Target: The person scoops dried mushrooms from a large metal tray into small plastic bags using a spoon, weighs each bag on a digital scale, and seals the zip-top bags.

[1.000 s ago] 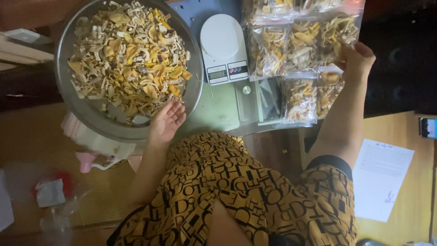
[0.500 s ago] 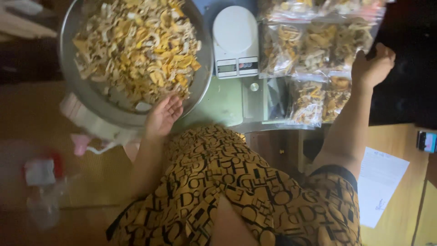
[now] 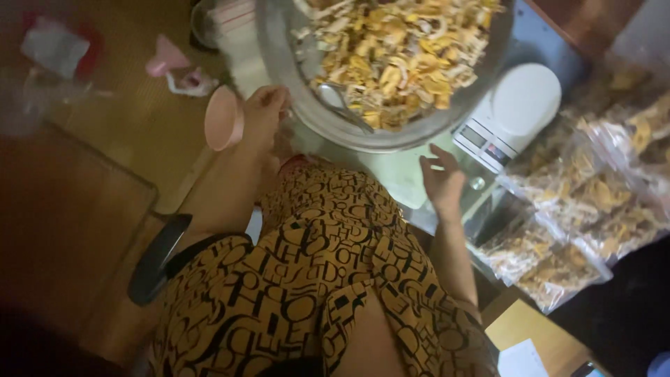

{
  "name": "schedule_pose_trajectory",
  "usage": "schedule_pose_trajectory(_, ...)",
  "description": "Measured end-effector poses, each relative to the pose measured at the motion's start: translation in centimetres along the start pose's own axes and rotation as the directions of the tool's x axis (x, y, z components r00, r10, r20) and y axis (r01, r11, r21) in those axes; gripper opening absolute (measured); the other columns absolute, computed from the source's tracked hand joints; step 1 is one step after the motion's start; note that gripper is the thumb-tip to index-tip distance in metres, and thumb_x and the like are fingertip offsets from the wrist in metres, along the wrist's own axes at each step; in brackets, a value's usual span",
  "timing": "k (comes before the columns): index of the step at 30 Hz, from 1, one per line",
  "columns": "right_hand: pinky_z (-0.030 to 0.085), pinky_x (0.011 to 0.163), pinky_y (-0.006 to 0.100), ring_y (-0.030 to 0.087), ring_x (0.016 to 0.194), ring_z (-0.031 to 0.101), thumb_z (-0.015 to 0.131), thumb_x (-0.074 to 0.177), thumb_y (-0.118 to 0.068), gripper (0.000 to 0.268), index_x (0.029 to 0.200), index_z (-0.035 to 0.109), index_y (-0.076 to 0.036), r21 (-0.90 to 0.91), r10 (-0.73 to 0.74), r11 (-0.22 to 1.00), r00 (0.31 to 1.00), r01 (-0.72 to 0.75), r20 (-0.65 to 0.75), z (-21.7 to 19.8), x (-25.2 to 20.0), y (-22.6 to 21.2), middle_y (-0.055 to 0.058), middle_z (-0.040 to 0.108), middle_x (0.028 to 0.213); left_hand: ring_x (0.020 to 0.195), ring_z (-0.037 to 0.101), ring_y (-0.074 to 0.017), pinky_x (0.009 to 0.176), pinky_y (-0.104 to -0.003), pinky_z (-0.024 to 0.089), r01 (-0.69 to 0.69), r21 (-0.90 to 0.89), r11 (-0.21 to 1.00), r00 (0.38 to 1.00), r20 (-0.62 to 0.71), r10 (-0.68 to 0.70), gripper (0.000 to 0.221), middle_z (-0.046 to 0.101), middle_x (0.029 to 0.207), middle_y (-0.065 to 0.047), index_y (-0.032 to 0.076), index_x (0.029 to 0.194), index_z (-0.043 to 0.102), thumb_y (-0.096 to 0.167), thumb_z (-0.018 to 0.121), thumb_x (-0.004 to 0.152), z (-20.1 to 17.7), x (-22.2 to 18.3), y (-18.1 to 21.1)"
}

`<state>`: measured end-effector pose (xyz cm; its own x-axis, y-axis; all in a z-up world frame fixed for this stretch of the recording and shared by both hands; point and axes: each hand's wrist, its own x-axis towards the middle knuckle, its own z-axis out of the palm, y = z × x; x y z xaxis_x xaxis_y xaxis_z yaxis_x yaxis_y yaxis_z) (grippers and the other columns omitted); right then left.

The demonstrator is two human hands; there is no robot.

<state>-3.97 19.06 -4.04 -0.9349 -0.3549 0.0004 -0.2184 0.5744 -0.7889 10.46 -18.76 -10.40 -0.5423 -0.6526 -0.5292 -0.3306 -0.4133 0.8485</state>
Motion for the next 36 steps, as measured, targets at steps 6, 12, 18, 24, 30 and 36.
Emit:
schedule_pose_trajectory(6,0.062,0.053,0.041,0.03,0.072,0.076,0.086,0.088,-0.014,0.03,0.112,0.076,0.001,-0.041,-0.087,0.995,0.996,0.086,-0.034,10.6,0.6,-1.4,0.017,0.076,0.089,0.083,0.064,-0.0194,0.083,-0.037,0.055,-0.258,0.472,0.843,0.91,-0.175,0.377,0.025,0.065,0.082,-0.002,0.016,0.082,0.07,0.034,0.071,0.101,-7.9,4.1,-1.5)
schedule_pose_trajectory(12,0.054,0.051,0.028,0.016,0.058,0.069,0.082,0.089,-0.021,0.023,0.095,0.069,-0.003,-0.196,0.09,0.979,0.982,-0.057,0.167,12.7,2.1,-6.3,0.006,0.075,0.075,0.097,0.058,-0.0353,0.087,-0.045,0.047,-0.524,0.772,0.359,0.694,0.143,0.706,0.008,0.064,0.108,-0.015,0.002,0.092,0.07,0.009,0.072,0.088,-8.5,11.5,0.4)
schedule_pose_trajectory(18,0.057,0.065,0.035,0.024,0.072,0.074,0.08,0.085,-0.027,0.033,0.106,0.076,-0.003,-0.249,0.178,0.956,0.982,-0.156,0.069,14.4,1.9,-4.0,0.011,0.078,0.086,0.11,0.053,-0.0365,0.095,-0.051,0.042,-0.455,0.883,0.117,0.726,0.291,0.623,0.046,0.058,0.124,-0.013,0.007,0.129,0.062,0.014,0.08,0.087,-7.0,15.8,2.5)
schedule_pose_trajectory(24,0.063,0.058,0.025,0.017,0.07,0.073,0.074,0.096,-0.007,0.017,0.109,0.066,0.002,0.073,0.457,0.881,0.881,-0.467,0.12,14.6,1.8,-5.3,0.013,0.075,0.092,0.088,0.052,-0.0282,0.088,-0.045,0.044,-0.47,0.881,-0.056,0.501,0.318,0.805,0.01,0.064,0.094,-0.009,0.004,0.091,0.073,0.005,0.074,0.081,-6.1,16.0,3.1)
schedule_pose_trajectory(30,0.062,0.066,0.029,0.018,0.073,0.066,0.072,0.093,-0.002,0.036,0.127,0.063,0.007,0.482,0.401,0.795,0.915,-0.368,0.036,15.5,1.4,-6.3,0.012,0.066,0.089,0.106,0.055,-0.0318,0.098,-0.048,0.042,-0.484,0.873,-0.05,0.616,0.381,0.689,0.011,0.066,0.11,-0.011,0.003,0.093,0.073,0.004,0.073,0.082,-5.9,16.5,2.9)
schedule_pose_trajectory(36,0.056,0.059,0.022,0.014,0.067,0.06,0.067,0.099,-0.012,0.05,0.142,0.053,0.01,0.478,0.37,0.754,0.893,-0.45,0.257,16.8,3.7,-9.1,0.014,0.068,0.096,0.096,0.059,-0.0344,0.075,-0.046,0.051,-0.521,0.851,-0.065,0.585,0.411,0.699,0.02,0.066,0.107,-0.014,0.004,0.1,0.075,0.005,0.069,0.081,-5.7,17.0,2.9)
